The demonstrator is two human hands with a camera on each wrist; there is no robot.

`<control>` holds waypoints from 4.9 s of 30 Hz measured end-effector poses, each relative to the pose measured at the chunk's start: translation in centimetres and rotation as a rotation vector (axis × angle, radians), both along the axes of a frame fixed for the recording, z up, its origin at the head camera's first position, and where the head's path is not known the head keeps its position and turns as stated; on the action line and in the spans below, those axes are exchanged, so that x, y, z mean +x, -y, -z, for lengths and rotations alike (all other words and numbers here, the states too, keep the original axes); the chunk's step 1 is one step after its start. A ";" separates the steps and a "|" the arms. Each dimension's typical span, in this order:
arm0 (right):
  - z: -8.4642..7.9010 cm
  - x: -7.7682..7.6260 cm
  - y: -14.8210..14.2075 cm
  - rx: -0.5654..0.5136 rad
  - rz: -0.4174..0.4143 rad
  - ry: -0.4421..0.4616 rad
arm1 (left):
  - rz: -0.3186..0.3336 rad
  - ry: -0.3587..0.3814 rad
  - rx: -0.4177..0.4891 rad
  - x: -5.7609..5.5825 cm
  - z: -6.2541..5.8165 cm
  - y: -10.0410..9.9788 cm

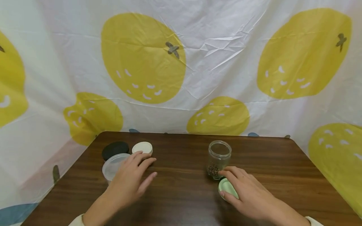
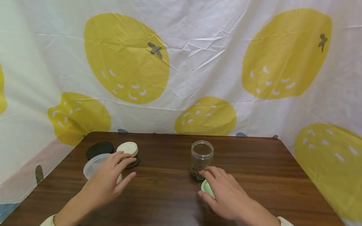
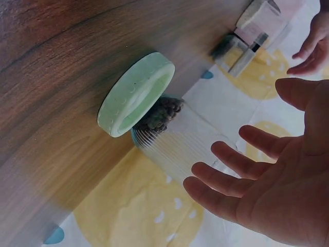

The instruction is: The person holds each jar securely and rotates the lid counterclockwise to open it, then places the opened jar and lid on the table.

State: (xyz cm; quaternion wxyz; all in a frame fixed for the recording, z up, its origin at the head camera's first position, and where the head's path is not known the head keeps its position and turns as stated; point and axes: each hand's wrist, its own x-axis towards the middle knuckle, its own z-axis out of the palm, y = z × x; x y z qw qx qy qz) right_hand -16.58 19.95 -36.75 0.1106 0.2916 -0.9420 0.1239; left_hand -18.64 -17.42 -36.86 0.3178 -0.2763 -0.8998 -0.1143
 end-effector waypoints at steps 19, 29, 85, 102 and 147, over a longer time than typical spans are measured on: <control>0.4 0.1 -0.7 0.017 -0.014 0.006 | -0.290 0.236 0.290 0.3 1.6 6.4; 0.6 0.0 -1.3 0.023 -0.027 0.055 | -0.355 0.690 0.480 -0.2 2.4 8.8; 1.4 0.2 -2.1 0.000 -0.043 0.162 | -0.234 0.760 0.674 0.7 1.0 5.4; 1.3 0.2 -2.2 0.011 -0.045 0.178 | 0.019 0.632 0.719 0.5 -0.2 1.2; -4.8 0.7 2.9 -0.188 0.047 -0.107 | 0.313 0.646 0.521 0.3 0.3 -10.8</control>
